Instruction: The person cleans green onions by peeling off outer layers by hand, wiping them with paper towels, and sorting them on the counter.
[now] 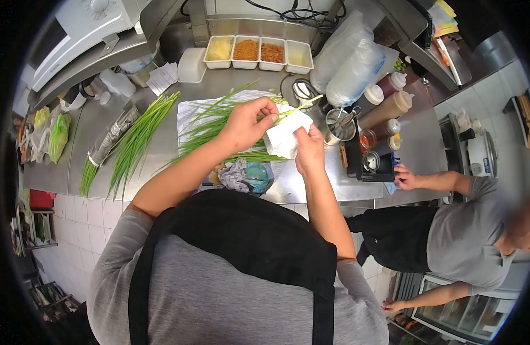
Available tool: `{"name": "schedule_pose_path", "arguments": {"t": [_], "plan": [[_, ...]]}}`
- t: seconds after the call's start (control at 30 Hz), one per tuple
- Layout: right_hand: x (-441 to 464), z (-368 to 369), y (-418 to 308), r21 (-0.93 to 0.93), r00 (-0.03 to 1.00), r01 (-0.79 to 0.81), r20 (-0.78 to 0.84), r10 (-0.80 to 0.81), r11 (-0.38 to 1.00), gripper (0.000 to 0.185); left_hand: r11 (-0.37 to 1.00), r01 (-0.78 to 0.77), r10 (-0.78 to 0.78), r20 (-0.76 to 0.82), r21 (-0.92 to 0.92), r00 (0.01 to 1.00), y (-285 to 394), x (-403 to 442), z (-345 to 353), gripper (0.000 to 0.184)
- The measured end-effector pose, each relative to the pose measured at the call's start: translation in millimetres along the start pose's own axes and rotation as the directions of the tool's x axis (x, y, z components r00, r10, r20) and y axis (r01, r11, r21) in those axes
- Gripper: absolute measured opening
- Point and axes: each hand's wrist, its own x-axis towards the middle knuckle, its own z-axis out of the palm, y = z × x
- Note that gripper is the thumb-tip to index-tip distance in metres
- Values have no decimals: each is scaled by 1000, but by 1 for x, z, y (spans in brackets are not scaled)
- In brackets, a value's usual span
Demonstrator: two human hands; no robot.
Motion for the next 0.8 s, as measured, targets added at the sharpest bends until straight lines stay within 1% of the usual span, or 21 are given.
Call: {"name": "schedule_pose_path", "arguments": {"t": [0.03, 0.07, 0.13, 0.17, 0.23, 0.27, 0.4, 0.47, 0.5, 0.57, 0.63, 0.67, 0.77, 0.8], "plan": [[-1, 3, -1, -3, 1000, -1, 10, 1, 1000, 28, 998, 52, -51, 30, -30, 998, 0, 1, 0, 11], [-1, 4, 0, 35, 1000, -1, 7, 1, 999, 28, 998, 30, -28, 33, -61, 999, -7, 1, 4, 14], [-2, 7, 2, 112, 1000, 1, -2, -1, 994, 27, 993, 52, -45, 67, -108, 997, -6, -4, 9, 14], [-2, 10, 3, 113, 1000, -7, -4, 8, 994, 27, 989, 65, -54, 87, -131, 995, -5, -8, 12, 15], [-5, 17, 6, 114, 1000, -26, -9, 27, 993, 26, 996, 51, -44, 86, -76, 995, -3, -13, 15, 19], [-5, 14, 10, 80, 998, -3, -57, 8, 997, 24, 999, 33, -30, 82, -39, 996, -1, -16, 15, 19], [-5, 18, 6, 30, 997, 47, -55, -45, 998, 20, 995, -56, 51, 64, 76, 997, -8, -15, 7, 23], [-4, 14, 8, 7, 995, 86, -59, -85, 996, 21, 996, -89, 89, -62, -12, 994, -11, -8, 5, 21], [-4, 11, 10, -74, 994, 98, -37, -100, 992, 21, 992, -110, 103, -126, -54, 987, -11, -4, 3, 20], [-5, 7, 14, -236, 992, 122, 12, -122, 964, 21, 960, 72, -75, -1, -270, 997, -10, 4, 3, 15], [-10, 12, 14, -289, 991, 136, 40, -130, 948, 21, 853, 261, -210, 160, -451, 964, -6, 14, 5, 11], [-11, 14, 14, -319, 988, 152, 53, -143, 936, 21, 884, 261, -218, 151, -387, 964, -6, 15, 7, 10], [-11, 18, 9, -379, 988, 148, 17, -153, 913, 20, 933, 183, -153, 119, -309, 981, -8, 16, 15, 10], [-9, 16, 9, -464, 979, 196, 41, -200, 864, 19, 856, 288, -239, 165, -430, 957, -4, 17, 19, 10]]}}
